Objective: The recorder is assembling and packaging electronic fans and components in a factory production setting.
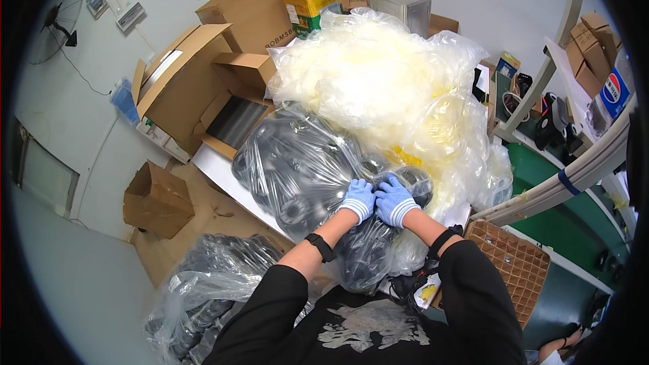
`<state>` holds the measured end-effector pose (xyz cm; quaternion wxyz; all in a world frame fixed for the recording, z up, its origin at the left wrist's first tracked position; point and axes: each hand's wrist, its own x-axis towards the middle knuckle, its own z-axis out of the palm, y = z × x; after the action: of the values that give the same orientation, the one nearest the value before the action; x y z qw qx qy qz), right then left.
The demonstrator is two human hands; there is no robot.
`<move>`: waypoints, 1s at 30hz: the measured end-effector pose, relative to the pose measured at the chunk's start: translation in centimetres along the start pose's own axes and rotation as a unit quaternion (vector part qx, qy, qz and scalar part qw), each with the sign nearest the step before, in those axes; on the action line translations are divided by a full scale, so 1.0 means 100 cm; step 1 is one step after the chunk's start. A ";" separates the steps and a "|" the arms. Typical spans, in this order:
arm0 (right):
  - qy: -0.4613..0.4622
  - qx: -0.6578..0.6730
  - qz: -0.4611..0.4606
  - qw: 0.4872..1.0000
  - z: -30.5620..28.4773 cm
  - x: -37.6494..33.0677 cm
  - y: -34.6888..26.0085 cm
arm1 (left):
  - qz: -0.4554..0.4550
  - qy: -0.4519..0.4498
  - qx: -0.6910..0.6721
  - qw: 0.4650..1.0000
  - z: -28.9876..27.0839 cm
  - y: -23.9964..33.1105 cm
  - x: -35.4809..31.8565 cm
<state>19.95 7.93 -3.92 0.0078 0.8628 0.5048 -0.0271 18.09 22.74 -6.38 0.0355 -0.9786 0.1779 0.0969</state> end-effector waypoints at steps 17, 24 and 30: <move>0.163 0.164 -0.047 0.972 -0.003 -0.002 0.003 | -0.047 0.212 -0.118 0.969 -0.015 -0.009 -0.058; 0.189 0.390 0.053 0.900 0.016 0.003 0.016 | -0.022 0.312 -0.156 0.937 -0.009 -0.006 -0.047; 0.091 0.291 0.051 0.951 -0.009 0.011 0.019 | 0.000 0.352 -0.182 0.918 -0.011 -0.013 -0.045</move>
<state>22.17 7.97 -3.11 -0.2887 0.8510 0.4287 -0.0938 14.62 25.40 -4.39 -0.2077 -0.9392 0.1584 -0.2228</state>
